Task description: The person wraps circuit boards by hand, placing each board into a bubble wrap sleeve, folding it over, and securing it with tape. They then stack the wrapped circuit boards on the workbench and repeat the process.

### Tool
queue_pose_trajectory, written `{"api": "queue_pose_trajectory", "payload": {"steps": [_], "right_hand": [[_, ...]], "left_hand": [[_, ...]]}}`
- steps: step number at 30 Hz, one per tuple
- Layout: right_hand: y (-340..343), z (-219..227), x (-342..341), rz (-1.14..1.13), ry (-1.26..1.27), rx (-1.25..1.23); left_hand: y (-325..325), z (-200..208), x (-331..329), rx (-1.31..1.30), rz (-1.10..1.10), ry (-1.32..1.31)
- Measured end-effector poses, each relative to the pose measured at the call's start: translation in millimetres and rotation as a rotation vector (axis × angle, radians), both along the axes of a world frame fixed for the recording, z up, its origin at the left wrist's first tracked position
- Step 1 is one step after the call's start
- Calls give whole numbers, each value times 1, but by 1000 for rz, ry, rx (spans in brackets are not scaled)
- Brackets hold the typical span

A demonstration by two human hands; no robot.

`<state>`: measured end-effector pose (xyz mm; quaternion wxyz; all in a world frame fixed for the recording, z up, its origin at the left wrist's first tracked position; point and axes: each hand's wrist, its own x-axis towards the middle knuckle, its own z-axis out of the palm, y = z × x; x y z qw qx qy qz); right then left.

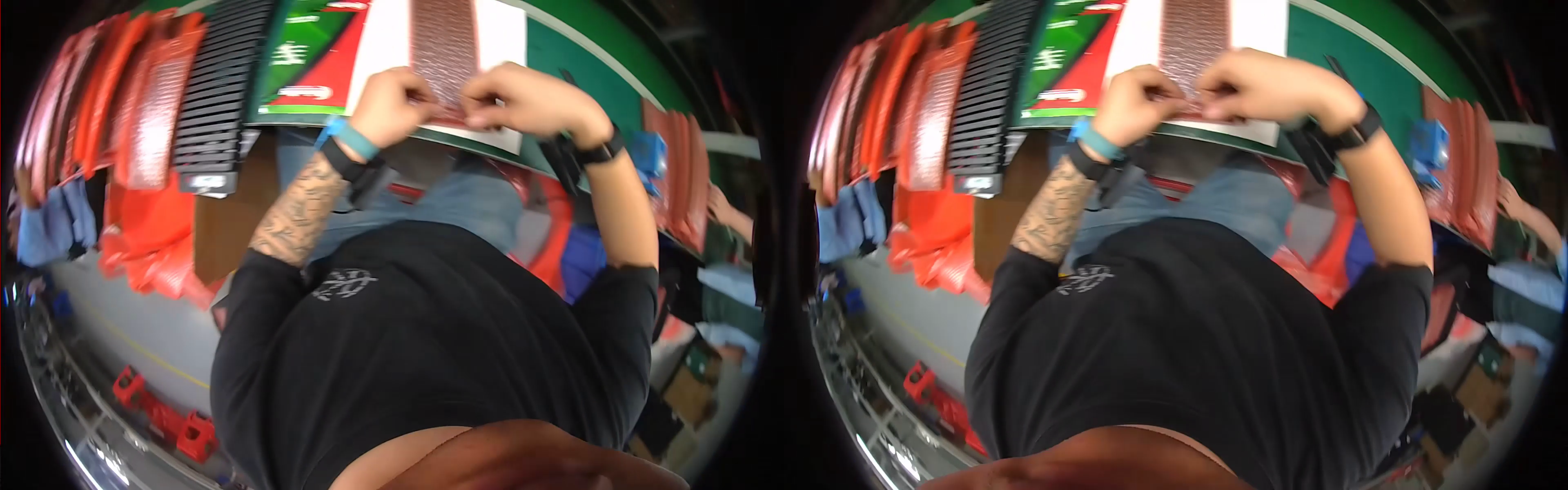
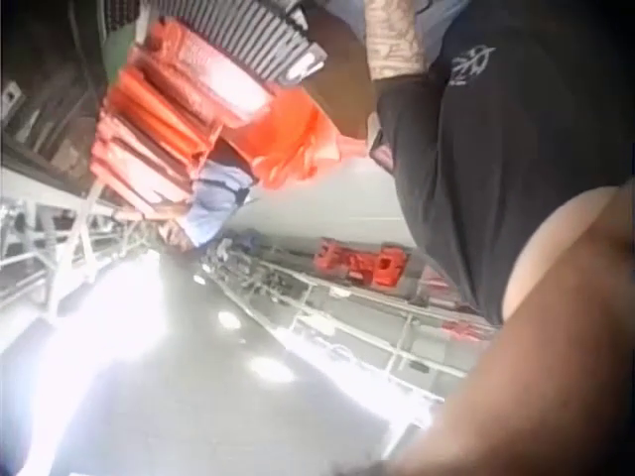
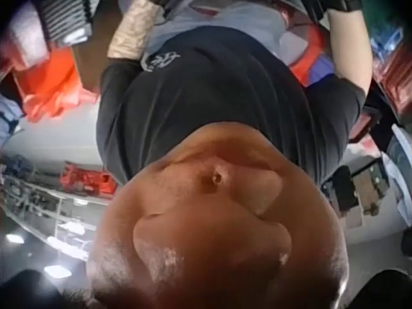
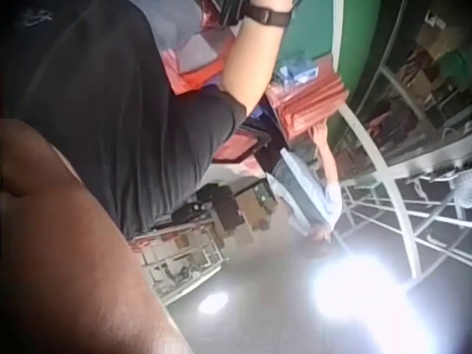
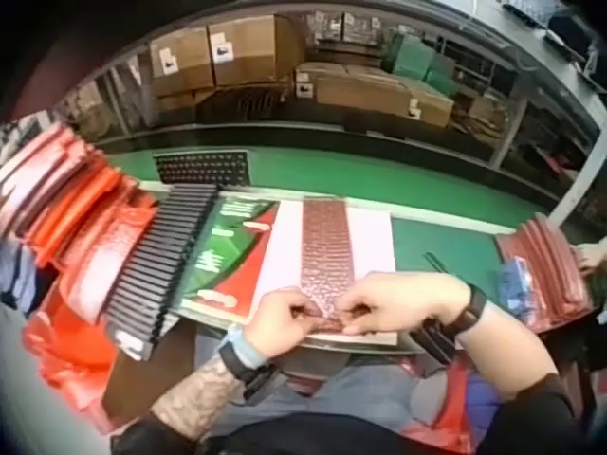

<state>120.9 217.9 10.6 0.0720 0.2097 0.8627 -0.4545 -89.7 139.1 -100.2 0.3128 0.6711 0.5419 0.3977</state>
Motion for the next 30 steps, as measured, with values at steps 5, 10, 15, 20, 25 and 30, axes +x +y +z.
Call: {"api": "queue_pose_trajectory", "payload": {"steps": [5,10,15,20,25,30], "right_hand": [[3,-8,-25,96,-187,65],[4,-20,-41,193,-234,123],[8,-29,-50,214,-300,219],[9,-27,-58,197,-309,359],[11,-26,-68,185,-381,475],[9,-30,-64,171,-354,570]], "left_hand": [[2,0,-1,-75,-54,-66],[-3,-19,-5,-63,-25,-159],[-6,-28,-4,116,-1,-141],[-4,-29,-5,104,-5,-99],[-2,-30,-5,91,-11,-119],[-2,-31,-3,172,22,-150]]}}
